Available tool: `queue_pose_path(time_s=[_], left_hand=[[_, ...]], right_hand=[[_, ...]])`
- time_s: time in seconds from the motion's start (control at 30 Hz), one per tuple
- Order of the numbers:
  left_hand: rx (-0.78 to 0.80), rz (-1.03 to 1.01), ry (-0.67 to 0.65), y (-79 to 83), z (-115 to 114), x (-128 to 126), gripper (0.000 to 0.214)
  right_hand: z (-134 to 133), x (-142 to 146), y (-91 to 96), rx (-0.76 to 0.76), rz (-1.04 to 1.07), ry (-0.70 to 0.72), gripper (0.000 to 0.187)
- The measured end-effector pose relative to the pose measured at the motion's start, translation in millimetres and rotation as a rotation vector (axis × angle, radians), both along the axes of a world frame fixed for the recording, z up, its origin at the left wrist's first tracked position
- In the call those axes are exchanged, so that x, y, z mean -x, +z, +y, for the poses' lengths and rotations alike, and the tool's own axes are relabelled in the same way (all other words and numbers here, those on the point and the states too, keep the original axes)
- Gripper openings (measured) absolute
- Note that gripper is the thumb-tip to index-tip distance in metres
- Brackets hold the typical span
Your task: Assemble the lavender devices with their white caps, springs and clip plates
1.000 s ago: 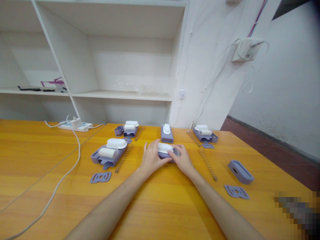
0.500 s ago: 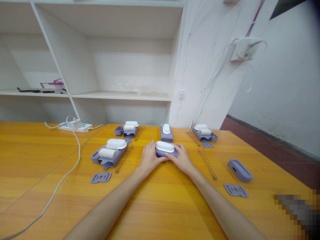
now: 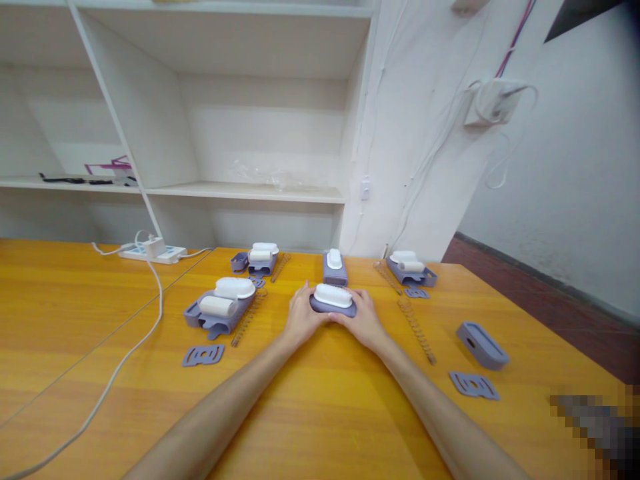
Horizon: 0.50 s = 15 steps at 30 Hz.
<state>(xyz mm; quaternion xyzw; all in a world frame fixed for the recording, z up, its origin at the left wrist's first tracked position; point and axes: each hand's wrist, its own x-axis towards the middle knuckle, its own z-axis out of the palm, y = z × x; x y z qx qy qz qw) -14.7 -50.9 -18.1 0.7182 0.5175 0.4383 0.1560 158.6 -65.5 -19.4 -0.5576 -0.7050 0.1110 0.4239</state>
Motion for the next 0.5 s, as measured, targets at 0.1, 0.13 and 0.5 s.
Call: queue_pose_path(time_s=[0.1,0.13,0.5], left_hand=[[0.008,-0.015,-0.004,-3.7,1.7,-0.8,0.076],[0.007,-0.018,-0.002,-4.9,2.2,-1.0,0.077],[-0.073,0.052,0.066,7.8,-9.8,-7.9,0.081]], right_hand=[[0.6,1.9,-0.2,-0.024,0.014,-0.033,0.06],[1.1,2.5,-0.4,-0.031,0.024,-0.049,0.057],[5.6,1.1,-3.2,-0.135,0.114,-0.06,0.046]])
